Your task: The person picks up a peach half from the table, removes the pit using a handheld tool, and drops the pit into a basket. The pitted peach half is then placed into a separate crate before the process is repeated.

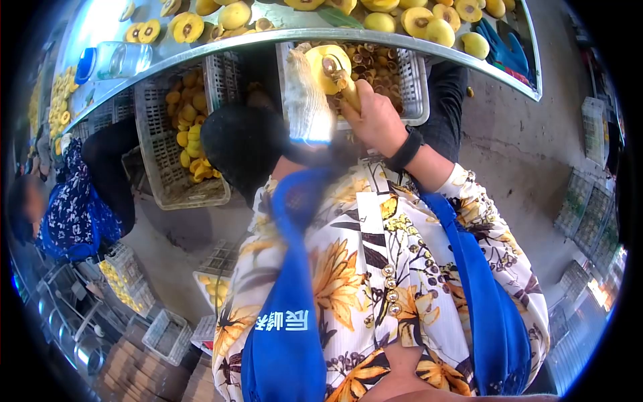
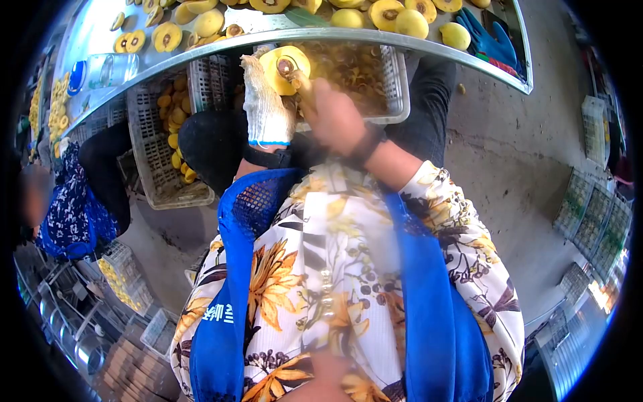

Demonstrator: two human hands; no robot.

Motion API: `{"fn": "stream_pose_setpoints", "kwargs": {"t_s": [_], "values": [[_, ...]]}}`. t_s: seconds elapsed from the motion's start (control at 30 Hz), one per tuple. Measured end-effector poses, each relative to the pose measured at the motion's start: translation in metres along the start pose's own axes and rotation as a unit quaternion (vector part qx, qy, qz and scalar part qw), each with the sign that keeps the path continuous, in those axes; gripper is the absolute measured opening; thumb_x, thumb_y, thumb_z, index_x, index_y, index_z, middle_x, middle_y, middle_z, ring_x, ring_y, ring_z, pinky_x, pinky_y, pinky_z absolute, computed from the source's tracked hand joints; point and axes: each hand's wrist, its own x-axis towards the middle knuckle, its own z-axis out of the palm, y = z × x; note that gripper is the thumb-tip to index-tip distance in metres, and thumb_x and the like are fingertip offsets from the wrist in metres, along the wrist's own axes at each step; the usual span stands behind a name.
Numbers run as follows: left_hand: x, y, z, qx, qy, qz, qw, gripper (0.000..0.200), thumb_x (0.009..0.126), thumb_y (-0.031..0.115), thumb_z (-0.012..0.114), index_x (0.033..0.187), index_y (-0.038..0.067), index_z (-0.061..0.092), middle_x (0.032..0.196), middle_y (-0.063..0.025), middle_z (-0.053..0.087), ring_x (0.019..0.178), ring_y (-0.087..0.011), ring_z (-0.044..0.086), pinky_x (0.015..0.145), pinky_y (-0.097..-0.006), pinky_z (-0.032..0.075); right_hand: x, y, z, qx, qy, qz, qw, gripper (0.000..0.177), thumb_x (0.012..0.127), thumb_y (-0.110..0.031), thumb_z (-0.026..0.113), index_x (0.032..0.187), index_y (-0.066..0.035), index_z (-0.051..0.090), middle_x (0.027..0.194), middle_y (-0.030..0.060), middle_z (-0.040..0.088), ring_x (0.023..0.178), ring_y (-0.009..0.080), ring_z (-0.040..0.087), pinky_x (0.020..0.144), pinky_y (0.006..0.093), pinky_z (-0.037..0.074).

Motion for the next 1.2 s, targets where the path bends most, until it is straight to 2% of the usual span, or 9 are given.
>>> {"fn": "stream_pose_setpoints", "kwargs": {"t_s": [0.13,0.53,0.73,0.9,0.93,1.03,1.1,1.17,1.2], "values": [[0.0,-0.001,0.002,0.006,0.001,0.01,1.0,0.048,0.092,0.047,0.042,0.108,0.002,0.053,0.098,-0.0102,0.059,0.087,-0.0192,0.059,0.075,-0.0319,0.05,0.001,0.004,-0.001,0.004,-0.026,0.006,1.0,0.023,0.082,-0.017,0.055,0.091,0.0,0.042,0.07,0.027,0.057,0.069,0.0447,0.056,0.059,0.049,0.044],[0.002,-0.004,0.004,0.033,-0.004,0.06,0.998,0.045,0.093,0.043,0.042,0.107,0.003,0.054,0.097,-0.0093,0.06,0.085,-0.0176,0.059,0.074,-0.0296,0.049,-0.003,-0.002,-0.002,0.011,0.004,0.004,1.0,0.022,0.083,-0.014,0.054,0.092,0.001,0.042,0.07,0.027,0.057,0.069,0.0441,0.056,0.059,0.0486,0.044],[0.001,0.007,0.007,0.088,-0.003,0.111,0.99,0.043,0.093,0.042,0.042,0.107,0.003,0.054,0.096,-0.0088,0.06,0.085,-0.0168,0.06,0.073,-0.0285,0.049,-0.004,-0.001,-0.007,0.013,-0.068,0.023,0.997,0.023,0.081,-0.012,0.054,0.094,0.003,0.042,0.072,0.0273,0.057,0.073,0.0444,0.057,0.063,0.0471,0.045],[-0.003,0.034,0.011,0.115,-0.052,0.044,0.991,0.037,0.094,0.035,0.042,0.101,0.002,0.057,0.09,-0.0063,0.06,0.08,-0.0144,0.058,0.072,-0.0267,0.048,-0.001,-0.009,-0.015,0.015,-0.117,0.041,0.992,0.024,0.08,-0.011,0.054,0.097,0.003,0.043,0.075,0.0281,0.058,0.075,0.0447,0.057,0.066,0.0449,0.046],[-0.003,0.035,0.012,0.115,-0.043,0.056,0.991,0.037,0.094,0.035,0.043,0.101,0.001,0.057,0.091,-0.0062,0.059,0.08,-0.0145,0.058,0.072,-0.0268,0.048,0.0,-0.011,-0.016,0.023,-0.126,0.045,0.991,0.024,0.08,-0.012,0.054,0.097,0.003,0.044,0.075,0.0281,0.058,0.075,0.0448,0.057,0.066,0.0446,0.046],[-0.005,0.033,0.02,0.116,-0.023,0.097,0.988,0.035,0.094,0.033,0.045,0.101,0.001,0.057,0.093,-0.0057,0.059,0.083,-0.0146,0.057,0.073,-0.027,0.048,-0.002,-0.012,-0.005,0.077,-0.061,0.064,0.993,0.023,0.08,-0.012,0.053,0.095,0.003,0.045,0.074,0.0276,0.058,0.073,0.0449,0.057,0.064,0.0449,0.046],[0.007,0.016,0.017,0.058,0.01,0.109,0.992,0.038,0.094,0.038,0.042,0.102,0.003,0.055,0.096,-0.0064,0.057,0.084,-0.014,0.056,0.071,-0.0276,0.049,-0.001,-0.013,0.0,0.095,-0.018,0.05,0.994,0.022,0.082,-0.015,0.054,0.093,0.003,0.045,0.073,0.0275,0.058,0.072,0.0445,0.057,0.063,0.0453,0.046],[-0.013,0.029,0.038,-0.01,0.024,0.061,0.998,0.04,0.094,0.04,0.041,0.103,0.004,0.054,0.099,-0.0074,0.057,0.083,-0.0139,0.056,0.071,-0.0276,0.049,-0.002,-0.017,-0.002,0.1,0.0,0.05,0.994,0.023,0.083,-0.018,0.054,0.091,0.003,0.046,0.073,0.0276,0.058,0.072,0.0442,0.058,0.062,0.0455,0.046],[-0.021,0.033,0.045,-0.01,0.018,0.068,0.997,0.04,0.095,0.04,0.04,0.104,0.004,0.053,0.099,-0.0079,0.056,0.084,-0.0145,0.056,0.072,-0.0279,0.049,-0.002,-0.019,-0.005,0.094,-0.003,0.055,0.994,0.024,0.084,-0.019,0.054,0.091,0.003,0.046,0.073,0.0278,0.057,0.072,0.0441,0.058,0.062,0.0454,0.046]]}}
